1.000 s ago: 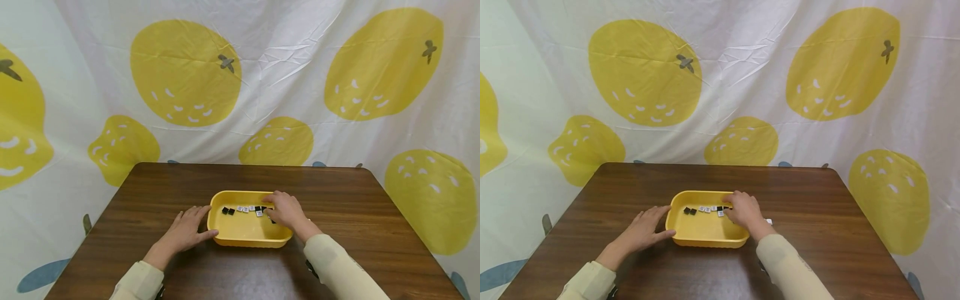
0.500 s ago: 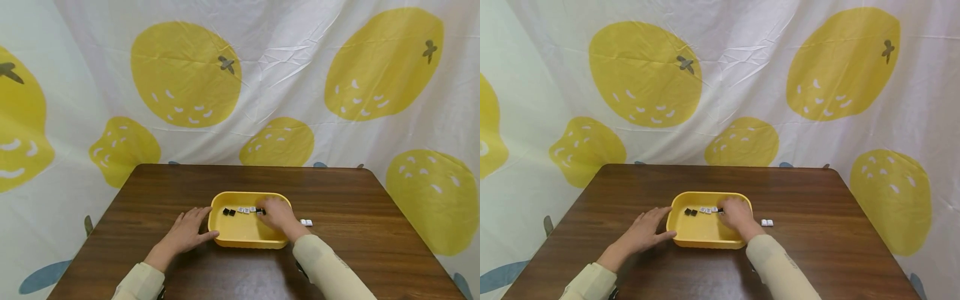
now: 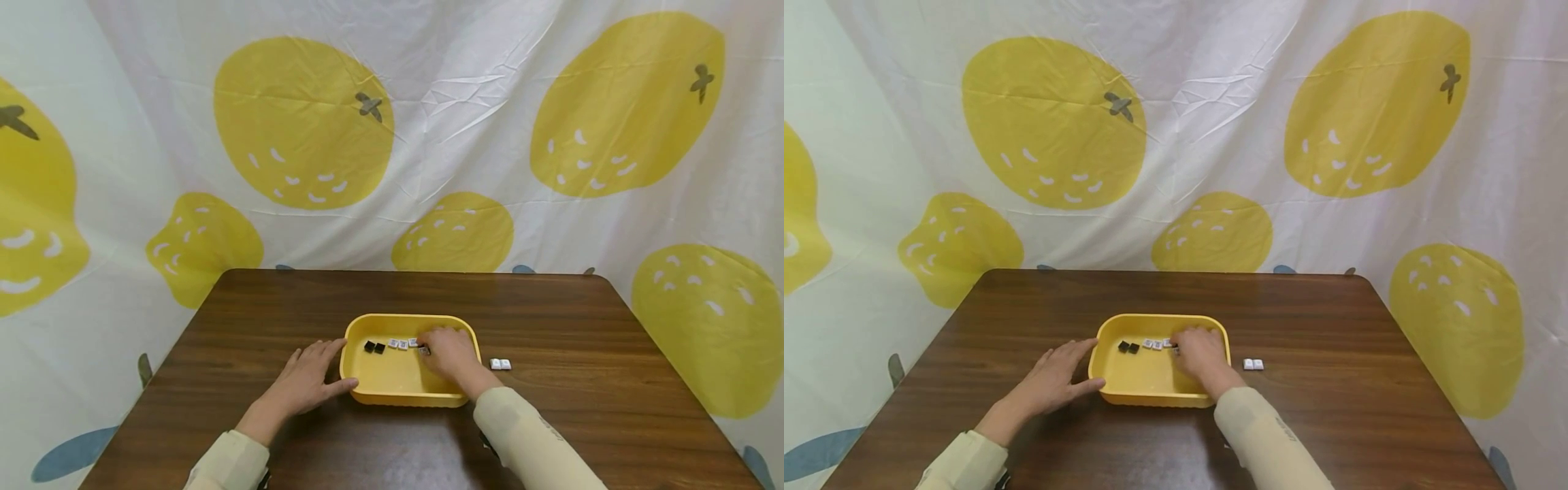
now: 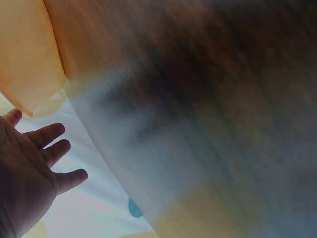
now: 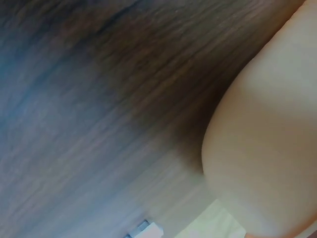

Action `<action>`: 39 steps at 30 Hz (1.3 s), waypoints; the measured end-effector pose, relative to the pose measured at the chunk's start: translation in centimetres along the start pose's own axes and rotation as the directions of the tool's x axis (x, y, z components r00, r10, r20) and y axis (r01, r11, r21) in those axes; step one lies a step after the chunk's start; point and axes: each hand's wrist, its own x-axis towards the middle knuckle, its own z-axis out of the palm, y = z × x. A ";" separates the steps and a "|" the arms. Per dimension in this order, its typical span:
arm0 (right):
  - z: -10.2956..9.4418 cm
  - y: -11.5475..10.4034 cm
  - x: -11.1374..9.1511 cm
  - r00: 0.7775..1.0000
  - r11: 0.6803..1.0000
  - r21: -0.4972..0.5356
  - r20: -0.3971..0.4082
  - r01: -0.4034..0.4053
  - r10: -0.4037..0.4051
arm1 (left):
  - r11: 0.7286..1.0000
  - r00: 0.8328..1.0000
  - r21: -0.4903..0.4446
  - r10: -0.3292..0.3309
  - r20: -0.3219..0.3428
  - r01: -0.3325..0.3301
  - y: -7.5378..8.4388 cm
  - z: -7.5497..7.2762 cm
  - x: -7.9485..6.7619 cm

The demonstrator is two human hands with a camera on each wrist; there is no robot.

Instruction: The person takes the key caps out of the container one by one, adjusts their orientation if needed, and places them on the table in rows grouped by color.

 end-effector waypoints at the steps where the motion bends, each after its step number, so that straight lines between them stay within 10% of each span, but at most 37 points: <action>1: 0.0 0.0 0.0 1.000 1.000 -0.017 -0.016 0.009 -0.009 | 1.000 1.000 -0.003 0.000 0.001 0.000 0.0 0.0 0.0; 26: 0.7 -0.7 -0.1 0.990 0.980 -0.140 0.003 0.139 -0.140 | 1.000 1.000 -0.009 0.001 0.003 -0.001 0.0 0.1 -0.1; 39: -0.3 -1.0 0.1 0.996 0.995 0.032 -0.021 0.092 -0.092 | 1.000 1.000 -0.003 0.006 0.002 -0.006 -0.1 0.2 -0.1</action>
